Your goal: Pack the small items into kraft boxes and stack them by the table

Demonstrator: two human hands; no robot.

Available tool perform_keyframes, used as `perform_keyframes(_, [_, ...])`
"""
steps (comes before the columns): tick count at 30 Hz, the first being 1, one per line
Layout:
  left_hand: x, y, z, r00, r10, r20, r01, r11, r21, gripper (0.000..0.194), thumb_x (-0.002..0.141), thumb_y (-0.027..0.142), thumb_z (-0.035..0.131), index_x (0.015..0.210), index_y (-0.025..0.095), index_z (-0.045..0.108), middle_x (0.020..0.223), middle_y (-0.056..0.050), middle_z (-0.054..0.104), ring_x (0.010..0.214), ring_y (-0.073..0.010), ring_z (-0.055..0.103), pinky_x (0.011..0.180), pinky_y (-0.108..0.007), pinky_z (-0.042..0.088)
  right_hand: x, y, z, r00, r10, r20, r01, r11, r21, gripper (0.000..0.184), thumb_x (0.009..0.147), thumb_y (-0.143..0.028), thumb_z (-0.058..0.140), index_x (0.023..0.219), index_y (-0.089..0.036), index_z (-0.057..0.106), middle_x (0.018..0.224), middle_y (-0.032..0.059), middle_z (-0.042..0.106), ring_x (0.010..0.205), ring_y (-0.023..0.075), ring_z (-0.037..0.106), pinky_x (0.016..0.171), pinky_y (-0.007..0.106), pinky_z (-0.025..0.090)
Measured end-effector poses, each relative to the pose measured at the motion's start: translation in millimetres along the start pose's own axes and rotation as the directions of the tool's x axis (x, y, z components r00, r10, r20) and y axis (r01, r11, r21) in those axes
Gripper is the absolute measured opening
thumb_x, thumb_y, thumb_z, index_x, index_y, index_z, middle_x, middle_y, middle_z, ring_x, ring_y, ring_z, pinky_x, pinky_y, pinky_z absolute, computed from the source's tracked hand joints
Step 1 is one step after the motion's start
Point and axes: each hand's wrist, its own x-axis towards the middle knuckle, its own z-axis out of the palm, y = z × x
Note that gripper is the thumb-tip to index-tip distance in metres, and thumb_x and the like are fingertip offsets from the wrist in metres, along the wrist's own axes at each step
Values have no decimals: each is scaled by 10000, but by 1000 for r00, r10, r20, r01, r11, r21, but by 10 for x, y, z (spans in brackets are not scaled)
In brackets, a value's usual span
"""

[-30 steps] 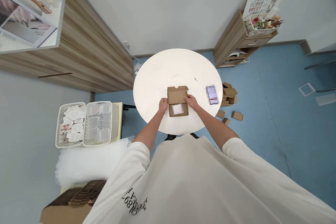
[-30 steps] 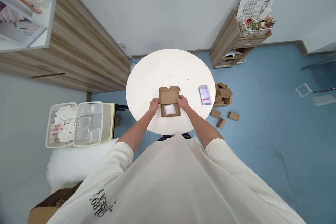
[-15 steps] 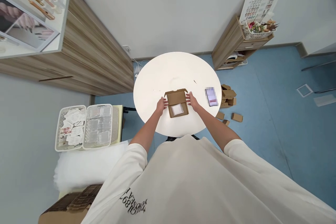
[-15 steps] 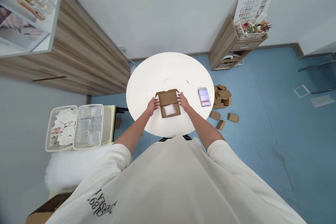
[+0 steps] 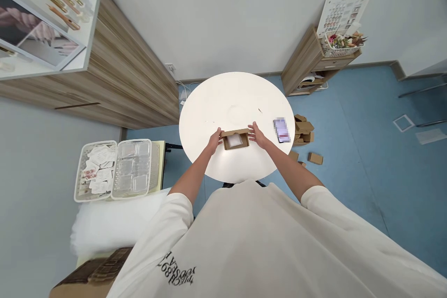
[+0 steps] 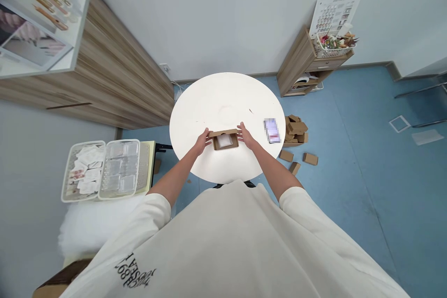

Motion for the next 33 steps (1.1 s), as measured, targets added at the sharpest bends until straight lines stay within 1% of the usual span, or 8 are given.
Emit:
perform_keyframes(3, [-40,-104,13,999,32,-24,-30,998,56,458,921,612,525,1118,227,675,1335,-95,634,1197,-256,603,901,-344,526,-28,76,5,1000,26,-4,-26,1000,-11,685,956,-715,338,1389,-227,549,1355,126,598,1147,254,628,935,368,542])
perform_keyframes(6, [-96,-225,42,997,74,-32,-69,987,143,364,880,474,637,1146,226,662,1330,-103,634,1199,-266,598,917,-355,520,-62,197,31,1000,13,14,-12,996,-84,585,965,-643,407,1345,-227,568,1339,120,610,1129,240,631,938,360,537])
perform_keyframes(10, [-177,-391,103,985,143,-96,-107,945,310,468,848,340,689,1286,226,569,1422,-124,552,1262,-275,560,983,-377,487,-109,432,87,996,-42,-74,17,951,-310,563,918,-507,551,1401,-220,516,1407,120,557,1186,232,594,998,364,498])
perform_keyframes(14, [-238,-560,163,973,176,-152,-105,916,388,561,835,297,696,1351,225,489,1464,-144,484,1266,-271,548,991,-375,470,-152,683,148,986,-96,-137,21,883,-469,615,881,-438,588,1437,-202,476,1457,146,497,1202,243,583,972,353,506])
perform_keyframes(19, [-272,-718,204,971,163,-176,-59,873,484,453,820,252,684,1233,234,500,1356,-128,542,1191,-260,576,936,-373,458,-187,883,198,978,-108,-180,-15,818,-575,601,868,-405,593,1421,-214,455,1416,136,528,1150,235,604,932,358,510])
perform_keyframes(23, [-275,-719,234,970,175,-170,-55,833,550,351,849,289,653,1157,244,489,1238,-103,596,1106,-257,598,894,-370,445,-176,903,239,965,-137,-225,-28,795,-605,533,867,-416,588,1356,-246,459,1323,92,591,1086,220,617,882,351,506])
perform_keyframes(26, [-264,-675,256,972,183,-148,-57,792,607,294,872,254,609,1136,250,480,1196,-94,619,1066,-257,609,880,-370,433,-161,870,278,957,-170,-236,-24,762,-648,423,861,-356,576,1262,-258,483,1255,65,613,1044,217,615,857,354,492])
perform_keyframes(33, [-268,-662,291,965,237,-108,-78,657,750,312,875,131,524,1165,241,493,1177,-113,651,1144,-307,586,955,-421,399,-183,833,356,957,-210,-202,-18,650,-760,257,858,-230,518,1113,-257,501,1129,60,634,985,246,594,844,380,453])
